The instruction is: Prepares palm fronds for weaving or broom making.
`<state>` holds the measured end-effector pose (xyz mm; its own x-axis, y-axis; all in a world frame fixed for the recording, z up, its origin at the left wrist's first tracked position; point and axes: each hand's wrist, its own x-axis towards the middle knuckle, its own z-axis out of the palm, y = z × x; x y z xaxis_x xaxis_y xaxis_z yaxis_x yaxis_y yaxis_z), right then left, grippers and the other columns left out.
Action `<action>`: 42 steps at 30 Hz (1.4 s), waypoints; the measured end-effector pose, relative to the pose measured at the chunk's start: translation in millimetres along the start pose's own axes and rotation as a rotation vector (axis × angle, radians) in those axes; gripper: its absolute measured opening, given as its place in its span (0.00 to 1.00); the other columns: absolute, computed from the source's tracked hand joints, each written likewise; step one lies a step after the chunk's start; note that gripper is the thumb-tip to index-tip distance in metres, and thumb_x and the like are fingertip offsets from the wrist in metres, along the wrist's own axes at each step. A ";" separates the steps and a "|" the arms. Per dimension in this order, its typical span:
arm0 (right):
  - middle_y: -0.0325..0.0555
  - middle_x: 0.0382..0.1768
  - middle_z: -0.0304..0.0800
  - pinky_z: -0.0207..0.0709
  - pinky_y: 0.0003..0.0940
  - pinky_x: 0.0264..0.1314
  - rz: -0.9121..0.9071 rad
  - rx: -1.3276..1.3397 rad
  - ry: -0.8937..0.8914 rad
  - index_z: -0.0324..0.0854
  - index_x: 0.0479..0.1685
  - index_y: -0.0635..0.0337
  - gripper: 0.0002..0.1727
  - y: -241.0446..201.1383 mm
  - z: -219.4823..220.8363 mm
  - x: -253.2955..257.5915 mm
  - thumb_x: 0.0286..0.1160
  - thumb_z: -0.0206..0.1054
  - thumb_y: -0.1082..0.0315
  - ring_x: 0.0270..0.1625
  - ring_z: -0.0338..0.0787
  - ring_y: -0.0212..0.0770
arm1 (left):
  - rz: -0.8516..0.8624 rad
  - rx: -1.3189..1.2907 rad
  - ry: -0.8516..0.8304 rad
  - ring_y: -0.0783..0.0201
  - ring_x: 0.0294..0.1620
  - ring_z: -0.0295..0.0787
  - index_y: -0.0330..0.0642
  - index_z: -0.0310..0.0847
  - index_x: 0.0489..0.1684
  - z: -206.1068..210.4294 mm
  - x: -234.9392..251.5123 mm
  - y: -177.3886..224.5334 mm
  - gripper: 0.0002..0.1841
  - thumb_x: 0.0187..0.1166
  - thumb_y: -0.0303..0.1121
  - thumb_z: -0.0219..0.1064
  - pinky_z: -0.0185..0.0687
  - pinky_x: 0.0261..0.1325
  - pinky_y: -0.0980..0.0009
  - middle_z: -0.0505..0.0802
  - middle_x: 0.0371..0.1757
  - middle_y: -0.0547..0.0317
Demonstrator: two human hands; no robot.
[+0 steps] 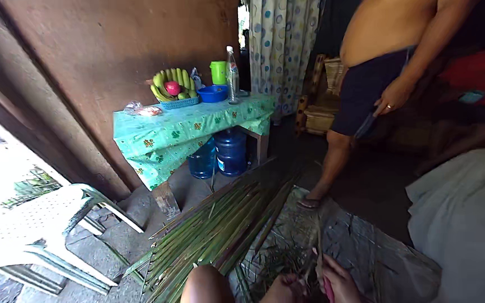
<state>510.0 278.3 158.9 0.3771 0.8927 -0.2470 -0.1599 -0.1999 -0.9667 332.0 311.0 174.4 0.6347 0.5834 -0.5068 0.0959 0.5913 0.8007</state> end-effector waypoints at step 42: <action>0.39 0.24 0.74 0.64 0.24 0.16 0.424 0.092 0.205 0.72 0.76 0.54 0.18 -20.0 -35.7 25.5 0.93 0.53 0.64 0.16 0.71 0.31 | 0.009 0.070 0.070 0.71 0.11 0.78 0.34 0.76 0.43 -0.4 -25.1 3.4 0.12 0.94 0.28 0.48 0.80 0.17 0.77 0.80 0.14 0.63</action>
<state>555.4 290.6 169.5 0.4321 0.6404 -0.6350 -0.4149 -0.4840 -0.7705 316.1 298.6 189.7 0.5806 0.6278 -0.5184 0.1453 0.5467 0.8247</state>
